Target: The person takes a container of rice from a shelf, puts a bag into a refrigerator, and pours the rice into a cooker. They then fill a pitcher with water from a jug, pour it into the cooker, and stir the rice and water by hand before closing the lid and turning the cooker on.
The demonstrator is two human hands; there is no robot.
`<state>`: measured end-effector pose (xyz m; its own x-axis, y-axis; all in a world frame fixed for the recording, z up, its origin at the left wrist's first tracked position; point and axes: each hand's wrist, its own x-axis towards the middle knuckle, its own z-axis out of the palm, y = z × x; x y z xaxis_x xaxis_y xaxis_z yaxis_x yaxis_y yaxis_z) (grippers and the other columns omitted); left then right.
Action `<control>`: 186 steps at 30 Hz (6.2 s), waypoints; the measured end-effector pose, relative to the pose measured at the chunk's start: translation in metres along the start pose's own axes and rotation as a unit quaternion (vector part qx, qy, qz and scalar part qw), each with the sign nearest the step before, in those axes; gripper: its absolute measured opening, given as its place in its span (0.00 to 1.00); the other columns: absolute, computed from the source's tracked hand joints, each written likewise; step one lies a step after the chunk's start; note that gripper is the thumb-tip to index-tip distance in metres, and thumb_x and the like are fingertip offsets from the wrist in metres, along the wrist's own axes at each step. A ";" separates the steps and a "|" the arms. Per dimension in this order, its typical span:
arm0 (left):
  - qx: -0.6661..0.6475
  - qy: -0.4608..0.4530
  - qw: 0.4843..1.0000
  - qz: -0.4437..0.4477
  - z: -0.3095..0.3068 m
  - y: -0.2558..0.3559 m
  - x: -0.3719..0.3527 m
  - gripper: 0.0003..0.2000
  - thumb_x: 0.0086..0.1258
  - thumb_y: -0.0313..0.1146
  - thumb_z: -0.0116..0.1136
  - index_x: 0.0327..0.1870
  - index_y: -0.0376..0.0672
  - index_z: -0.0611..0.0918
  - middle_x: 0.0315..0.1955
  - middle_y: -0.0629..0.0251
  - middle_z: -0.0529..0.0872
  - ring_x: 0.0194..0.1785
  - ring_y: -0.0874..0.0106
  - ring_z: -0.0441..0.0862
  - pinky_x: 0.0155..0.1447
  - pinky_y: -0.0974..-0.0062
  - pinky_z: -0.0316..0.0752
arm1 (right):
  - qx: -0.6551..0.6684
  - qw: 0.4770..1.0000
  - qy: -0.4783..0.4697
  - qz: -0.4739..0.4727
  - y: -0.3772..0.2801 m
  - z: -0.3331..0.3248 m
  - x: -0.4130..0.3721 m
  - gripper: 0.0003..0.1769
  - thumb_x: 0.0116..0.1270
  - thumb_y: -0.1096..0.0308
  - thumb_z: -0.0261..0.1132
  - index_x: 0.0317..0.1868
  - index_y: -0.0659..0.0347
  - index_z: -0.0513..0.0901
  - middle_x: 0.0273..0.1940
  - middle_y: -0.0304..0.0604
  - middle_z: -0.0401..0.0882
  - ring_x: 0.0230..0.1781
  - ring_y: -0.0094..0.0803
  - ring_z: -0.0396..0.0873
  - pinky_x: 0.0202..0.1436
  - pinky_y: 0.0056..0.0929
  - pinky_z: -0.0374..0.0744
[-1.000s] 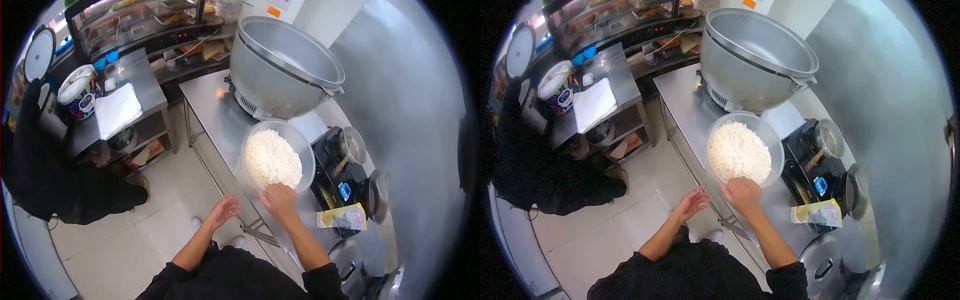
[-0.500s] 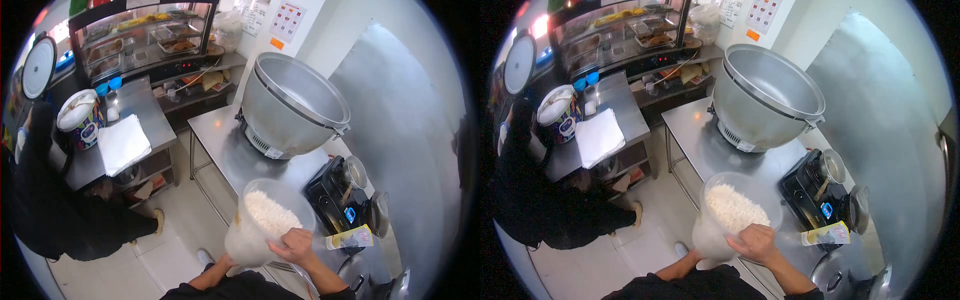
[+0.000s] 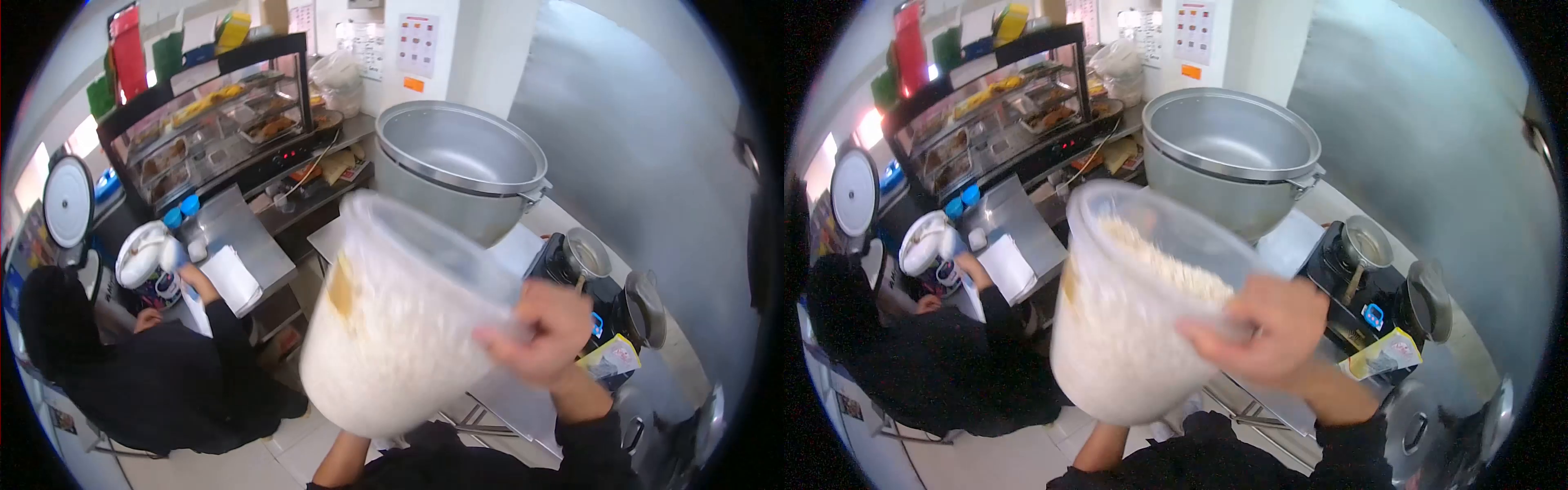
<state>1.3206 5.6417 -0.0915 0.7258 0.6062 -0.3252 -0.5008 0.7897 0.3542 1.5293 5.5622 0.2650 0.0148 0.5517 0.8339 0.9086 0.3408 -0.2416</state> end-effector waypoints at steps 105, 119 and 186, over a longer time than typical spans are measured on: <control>0.718 0.205 0.663 -0.057 -0.067 -0.006 0.050 0.21 0.65 0.49 0.65 0.50 0.42 0.83 0.33 0.57 0.87 0.31 0.68 0.86 0.41 0.70 0.80 | 0.385 0.556 0.436 0.594 0.558 0.188 0.156 0.18 0.69 0.62 0.57 0.49 0.71 0.80 0.47 0.50 0.84 0.38 0.43 0.85 0.33 0.38 0.83; 0.524 0.178 0.818 -0.158 -0.069 -0.016 0.092 0.20 0.69 0.49 0.62 0.51 0.42 0.83 0.40 0.56 0.87 0.37 0.67 0.86 0.43 0.70 0.80 | 0.455 0.461 0.492 0.582 0.526 0.147 0.227 0.13 0.65 0.62 0.55 0.39 0.66 0.77 0.35 0.44 0.77 0.24 0.36 0.72 0.25 0.35 0.73; 0.517 -0.183 0.831 0.093 0.223 0.054 0.206 0.10 0.72 0.33 0.61 0.50 0.40 0.80 0.36 0.70 0.82 0.35 0.83 0.76 0.39 0.83 0.73 | 0.441 0.707 0.386 0.395 0.413 -0.030 0.224 0.13 0.70 0.57 0.64 0.35 0.54 0.73 0.21 0.32 0.66 0.17 0.22 0.64 0.18 0.25 0.60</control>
<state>1.5480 5.7880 0.0562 0.8705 0.4905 0.0406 -0.0845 0.0677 0.9941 1.9205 5.8043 0.3670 0.9052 0.3720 0.2057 -0.1204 0.6883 -0.7153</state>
